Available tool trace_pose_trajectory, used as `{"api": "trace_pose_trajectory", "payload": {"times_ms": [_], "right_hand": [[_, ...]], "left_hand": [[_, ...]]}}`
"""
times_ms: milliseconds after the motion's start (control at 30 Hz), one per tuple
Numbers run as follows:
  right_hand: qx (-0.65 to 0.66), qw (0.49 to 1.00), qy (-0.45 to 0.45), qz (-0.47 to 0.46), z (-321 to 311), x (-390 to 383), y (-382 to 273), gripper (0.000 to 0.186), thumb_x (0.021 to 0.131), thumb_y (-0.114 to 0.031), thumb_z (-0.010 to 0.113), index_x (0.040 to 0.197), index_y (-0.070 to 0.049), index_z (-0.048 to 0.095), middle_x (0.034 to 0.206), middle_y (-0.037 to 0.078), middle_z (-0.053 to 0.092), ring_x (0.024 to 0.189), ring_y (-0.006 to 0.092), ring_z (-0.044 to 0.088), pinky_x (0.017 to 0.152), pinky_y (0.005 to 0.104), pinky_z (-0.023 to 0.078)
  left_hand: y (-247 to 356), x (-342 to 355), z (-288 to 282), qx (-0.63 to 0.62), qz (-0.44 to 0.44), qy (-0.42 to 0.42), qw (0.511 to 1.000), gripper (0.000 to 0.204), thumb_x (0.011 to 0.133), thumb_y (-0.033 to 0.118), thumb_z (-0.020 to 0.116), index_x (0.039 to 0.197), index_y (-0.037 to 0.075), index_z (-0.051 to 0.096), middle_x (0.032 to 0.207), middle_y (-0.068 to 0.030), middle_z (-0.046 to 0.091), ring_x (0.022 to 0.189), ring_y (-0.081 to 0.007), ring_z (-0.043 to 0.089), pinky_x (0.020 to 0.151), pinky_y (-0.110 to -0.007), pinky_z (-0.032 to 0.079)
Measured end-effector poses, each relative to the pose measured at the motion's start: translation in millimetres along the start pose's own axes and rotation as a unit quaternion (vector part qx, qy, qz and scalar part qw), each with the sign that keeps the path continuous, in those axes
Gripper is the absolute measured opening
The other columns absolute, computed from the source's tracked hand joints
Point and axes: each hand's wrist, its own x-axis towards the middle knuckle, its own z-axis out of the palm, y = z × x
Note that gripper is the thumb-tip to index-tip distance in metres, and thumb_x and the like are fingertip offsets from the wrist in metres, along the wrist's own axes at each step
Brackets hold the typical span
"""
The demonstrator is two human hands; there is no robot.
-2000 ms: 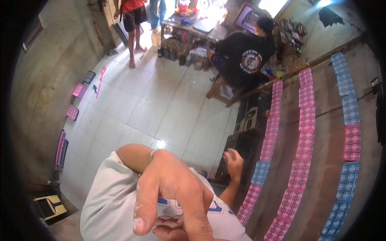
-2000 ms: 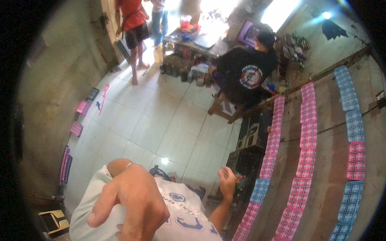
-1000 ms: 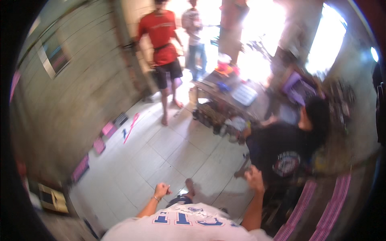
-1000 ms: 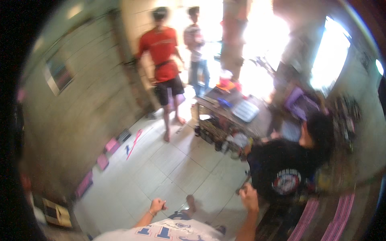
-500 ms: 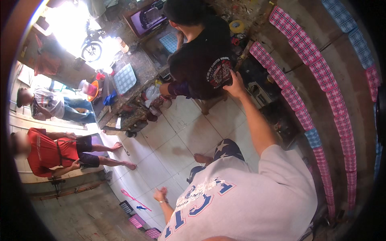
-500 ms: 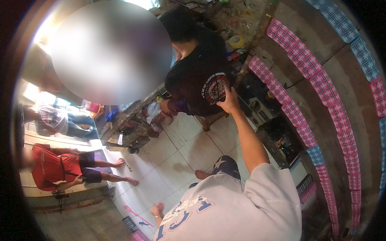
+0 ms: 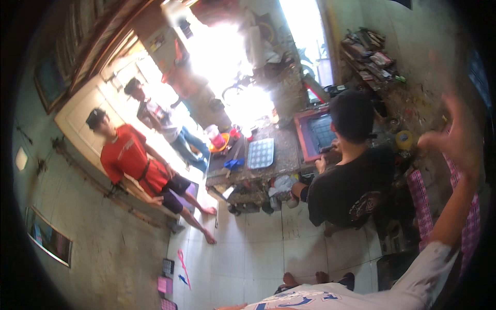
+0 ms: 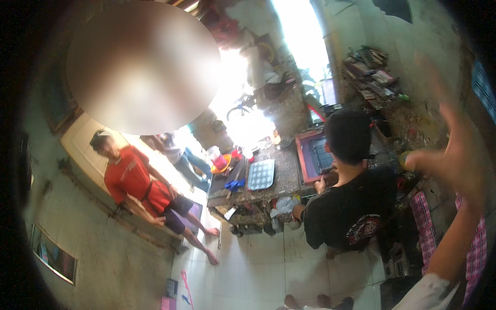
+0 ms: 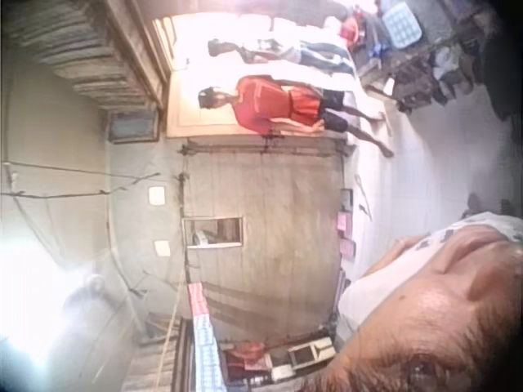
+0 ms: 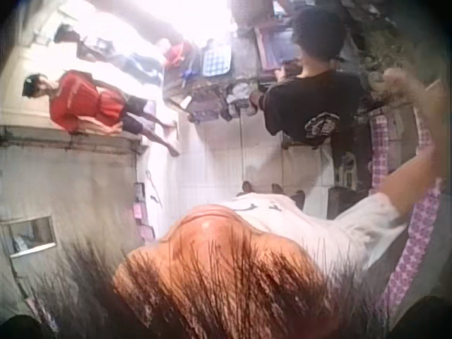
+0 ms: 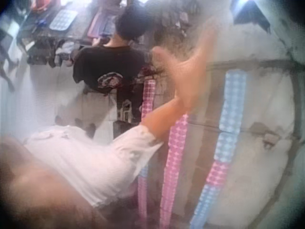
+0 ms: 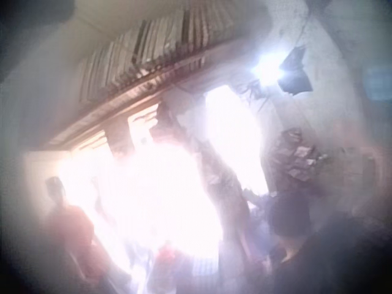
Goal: The person picks up printed blue fabric squares from a table and places them onto drying racks, then repeats the process with pink printed fabric squares.
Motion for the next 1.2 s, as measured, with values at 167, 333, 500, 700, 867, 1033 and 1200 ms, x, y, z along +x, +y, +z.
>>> {"api": "trace_pose_trajectory", "payload": {"times_ms": [167, 333, 500, 700, 867, 1033, 1200], "right_hand": [[-0.076, 0.989, 0.027, -0.122, -63.7, 12.7, 7.8, 0.112, 0.055, -0.03, 0.086, 0.14, -0.002, 0.018, 0.143, 0.019, 0.023, 0.132, 0.0283, 0.025, 0.106, 0.0443, 0.024], [0.014, 0.997, -0.038, -0.07, -6.3, 41.1, 14.0, 0.106, 0.052, -0.036, 0.082, 0.137, -0.001, 0.031, 0.138, 0.014, 0.039, 0.129, 0.0264, 0.035, 0.106, 0.0398, 0.027], [0.293, 0.935, -0.17, 0.109, 116.3, 1.0, 0.1, 0.06, 0.066, -0.006, 0.066, 0.123, -0.001, 0.049, 0.111, 0.01, 0.06, 0.107, 0.0208, 0.053, 0.098, 0.0352, 0.038], [0.303, 0.847, -0.432, -0.068, 368.2, -104.8, -29.8, 0.044, 0.073, -0.011, 0.071, 0.111, 0.001, 0.054, 0.092, 0.016, 0.066, 0.083, 0.0228, 0.066, 0.069, 0.0295, 0.052], [0.203, 0.741, -0.629, -0.119, 568.4, -239.7, -53.3, 0.039, 0.078, -0.03, 0.063, 0.103, -0.001, 0.06, 0.096, 0.019, 0.063, 0.085, 0.0349, 0.062, 0.074, 0.0404, 0.05], [0.065, 0.575, -0.795, -0.184, 697.1, -326.8, 8.2, 0.029, 0.08, -0.027, 0.055, 0.1, -0.008, 0.065, 0.099, 0.02, 0.063, 0.092, 0.0348, 0.061, 0.08, 0.0418, 0.048], [-0.071, 0.612, -0.749, -0.244, 794.1, -311.6, 69.1, 0.025, 0.08, -0.024, 0.054, 0.097, -0.012, 0.067, 0.096, 0.017, 0.064, 0.09, 0.0307, 0.061, 0.079, 0.0388, 0.048]], "left_hand": [[23.4, 16.8, -43.0, -0.003, -0.123, 0.033, 0.992, 0.07, 0.082, 0.05, 0.055, 0.135, 0.009, 0.034, 0.134, -0.0176, 0.039, 0.121, -0.0307, 0.041, 0.102, -0.039, 0.032], [10.1, -30.7, 26.1, -0.002, -0.136, 0.015, 0.991, 0.066, 0.083, 0.049, 0.055, 0.131, 0.007, 0.041, 0.128, -0.0161, 0.047, 0.116, -0.0299, 0.046, 0.1, -0.039, 0.034], [21.0, 65.8, -13.3, 0.031, -0.118, 0.21, 0.97, 0.065, 0.075, 0.053, 0.062, 0.11, -0.002, 0.058, 0.112, -0.0206, 0.059, 0.105, -0.0312, 0.055, 0.09, -0.039, 0.042], [45.0, 128.9, -40.2, -0.314, -0.079, 0.544, 0.774, 0.032, 0.076, 0.031, 0.069, 0.089, 0.001, 0.065, 0.078, -0.0087, 0.065, 0.069, -0.0161, 0.06, 0.063, -0.03, 0.048], [-63.1, 143.5, 41.8, -0.405, -0.237, 0.473, 0.746, 0.021, 0.078, 0.028, 0.064, 0.077, 0.007, 0.067, 0.064, -0.0057, 0.062, 0.05, -0.0127, 0.053, 0.047, -0.03, 0.043], [-147.6, 117.7, 84.1, -0.54, -0.477, 0.412, 0.558, 0.024, 0.068, 0.017, 0.078, 0.084, 0.004, 0.066, 0.069, -0.0051, 0.066, 0.052, -0.0148, 0.06, 0.045, -0.026, 0.047], [-184.5, 94.9, 16.6, -0.234, -0.54, 0.25, 0.769, 0.028, 0.068, 0.037, 0.063, 0.079, 0.011, 0.068, 0.083, -0.0064, 0.067, 0.076, -0.0182, 0.063, 0.068, -0.032, 0.048]]}}
